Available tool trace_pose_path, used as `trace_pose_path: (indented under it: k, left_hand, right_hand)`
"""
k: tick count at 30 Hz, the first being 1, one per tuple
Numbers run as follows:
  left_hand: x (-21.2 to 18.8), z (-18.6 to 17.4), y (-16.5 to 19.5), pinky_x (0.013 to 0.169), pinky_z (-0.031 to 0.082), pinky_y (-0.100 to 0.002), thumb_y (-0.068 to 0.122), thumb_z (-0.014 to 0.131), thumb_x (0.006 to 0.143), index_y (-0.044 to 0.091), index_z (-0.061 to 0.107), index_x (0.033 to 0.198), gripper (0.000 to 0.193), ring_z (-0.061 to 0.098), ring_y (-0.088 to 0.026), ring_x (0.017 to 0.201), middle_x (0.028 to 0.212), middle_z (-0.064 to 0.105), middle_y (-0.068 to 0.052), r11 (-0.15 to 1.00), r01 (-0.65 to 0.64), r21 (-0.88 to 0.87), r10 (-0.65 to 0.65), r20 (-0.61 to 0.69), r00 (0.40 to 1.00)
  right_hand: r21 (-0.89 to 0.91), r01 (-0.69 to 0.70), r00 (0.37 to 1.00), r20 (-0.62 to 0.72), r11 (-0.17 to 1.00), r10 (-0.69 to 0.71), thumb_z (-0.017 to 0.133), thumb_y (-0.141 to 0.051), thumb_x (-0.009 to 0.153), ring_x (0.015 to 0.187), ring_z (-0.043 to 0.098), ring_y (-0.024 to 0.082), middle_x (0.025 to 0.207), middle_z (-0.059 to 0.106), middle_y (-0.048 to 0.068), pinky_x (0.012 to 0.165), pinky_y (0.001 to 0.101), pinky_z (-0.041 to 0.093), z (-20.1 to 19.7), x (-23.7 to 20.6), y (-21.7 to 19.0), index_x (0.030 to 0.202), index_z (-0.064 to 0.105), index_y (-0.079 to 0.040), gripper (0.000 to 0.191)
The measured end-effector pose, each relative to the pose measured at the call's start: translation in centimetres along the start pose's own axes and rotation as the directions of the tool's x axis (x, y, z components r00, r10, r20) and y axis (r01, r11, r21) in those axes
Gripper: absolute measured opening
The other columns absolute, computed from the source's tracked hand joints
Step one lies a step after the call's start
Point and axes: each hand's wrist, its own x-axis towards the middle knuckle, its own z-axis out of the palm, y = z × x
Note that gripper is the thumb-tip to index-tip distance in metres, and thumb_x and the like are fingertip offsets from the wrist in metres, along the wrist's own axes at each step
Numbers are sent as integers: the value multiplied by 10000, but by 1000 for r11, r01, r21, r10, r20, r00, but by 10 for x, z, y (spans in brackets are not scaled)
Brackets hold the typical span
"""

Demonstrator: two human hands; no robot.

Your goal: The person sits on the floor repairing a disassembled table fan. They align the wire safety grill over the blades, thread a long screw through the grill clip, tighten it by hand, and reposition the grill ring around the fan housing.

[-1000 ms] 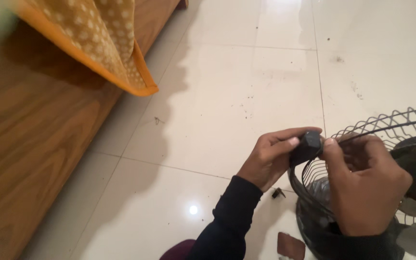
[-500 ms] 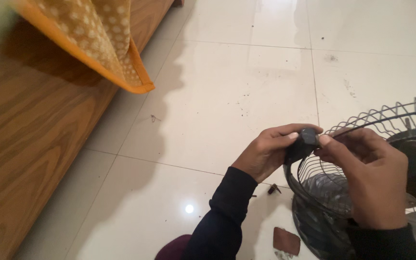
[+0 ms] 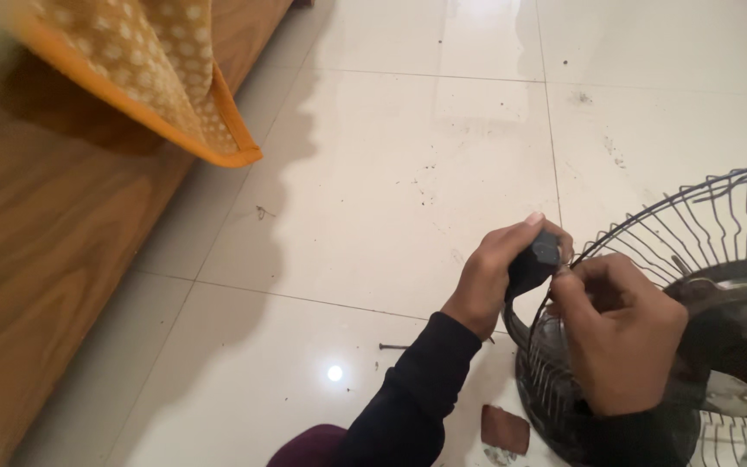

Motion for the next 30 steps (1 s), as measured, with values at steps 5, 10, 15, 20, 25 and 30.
trace_pose_path:
  k: [5,10,15,20,25,30]
  left_hand:
    - [-1,7,2,869,465,-285,431,410,1124,23,639,910,514,554,-137,851,874,598,-42,1000,11,4,-11,-53,999]
    - [1,9,3,846,454,-274,467,391,1116,34,637,898,543,549,-128,842,870,600,-26,999,32,3,-32,-79,996]
    - [6,17,15,720,440,-292,520,465,1091,-43,666,901,627,516,-139,764,810,567,-41,949,-38,312,61,-65,996]
    - [31,22,48,508,476,-290,564,632,855,60,704,1231,633,723,-196,598,636,678,-107,509,10,861,-144,74,987]
    - [49,46,51,743,618,-418,439,580,872,37,748,910,438,748,-336,730,812,731,-178,253,-206,945,-27,220,975]
    - [49,62,52,710,590,-470,263,579,914,41,739,792,299,720,-394,713,775,705,-212,81,-167,983,-20,169,985]
  right_hand:
    - [-99,52,994,-95,994,-62,767,-73,891,598,616,131,669,664,100,561,252,475,10,-7,8,859,672,37,149]
    - [-11,27,998,-51,1000,-28,750,-73,888,605,662,97,684,697,70,559,230,505,8,-2,5,853,672,26,131]
    - [-34,69,997,-32,997,-70,735,-63,904,603,669,109,684,699,79,559,238,508,6,1,6,847,666,28,127]
    - [-147,149,988,-28,978,-154,775,-170,948,598,691,152,672,689,102,579,279,524,4,1,13,904,667,32,233]
    - [-181,260,958,-72,948,-277,804,-172,890,655,710,216,732,676,156,631,331,535,2,4,17,902,655,45,263]
    - [-218,265,958,-51,939,-282,811,-112,853,649,707,251,746,683,164,630,352,531,1,7,21,914,664,36,217]
